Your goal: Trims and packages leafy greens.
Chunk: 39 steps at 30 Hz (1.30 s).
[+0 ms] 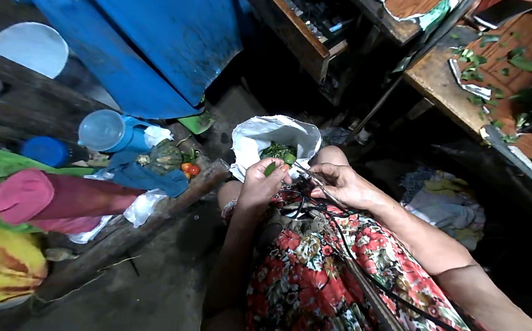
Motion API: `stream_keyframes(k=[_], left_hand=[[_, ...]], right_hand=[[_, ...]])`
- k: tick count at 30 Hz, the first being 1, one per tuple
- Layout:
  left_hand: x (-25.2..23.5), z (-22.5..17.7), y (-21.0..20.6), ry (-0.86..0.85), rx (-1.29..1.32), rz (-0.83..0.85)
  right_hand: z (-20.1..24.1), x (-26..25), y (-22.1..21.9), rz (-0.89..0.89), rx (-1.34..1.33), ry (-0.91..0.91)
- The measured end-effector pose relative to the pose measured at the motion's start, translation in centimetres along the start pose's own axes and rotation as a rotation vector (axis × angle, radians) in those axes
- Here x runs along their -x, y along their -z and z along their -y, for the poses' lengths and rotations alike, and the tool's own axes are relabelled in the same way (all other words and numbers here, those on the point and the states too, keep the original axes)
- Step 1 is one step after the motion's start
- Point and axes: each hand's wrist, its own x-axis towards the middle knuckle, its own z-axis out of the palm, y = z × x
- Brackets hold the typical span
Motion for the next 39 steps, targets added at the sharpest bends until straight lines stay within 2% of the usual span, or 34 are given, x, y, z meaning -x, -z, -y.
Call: stream_keyframes(k=[8,17,23,28,31,35,39], left_hand=[[-0.1,-0.6,-0.7,-0.008,-0.028,0.061],[-0.5,-0.7,-0.8,0.051,-0.041,0.039],[-1.2,-0.2,-0.5,-0.005,-0.073,-0.028],[-1.0,-0.3,-1.2,-0.082,-0.205,0.138],[-0.9,-1.3,-2.3,-0.05,-0.321,0.254],[-1.0,-1.4,-3.2,-0.031,-0.386,0.263],[-1.1,-1.4,-3.5,-0.051,-0.45,0.325]], right_hand=[[0.5,-0.2,-0.4,-0.025,0.016,0.054],[-0.1,-0.4,-0.4,-0.002,-0.099,0.092],[-0.1,-0.7,-0.5,-0.132,-0.146,0.116],[0.6,-0.9,-1.1,-0.263,-0.248,0.215],[1.3,-1.0,-1.8,-0.301,-0.316,0.314],[1.5,-1.2,-2.3,-0.311,-0.297,0.406],[1.5,-1.3,-2.5,-0.345,-0.282,0.415]])
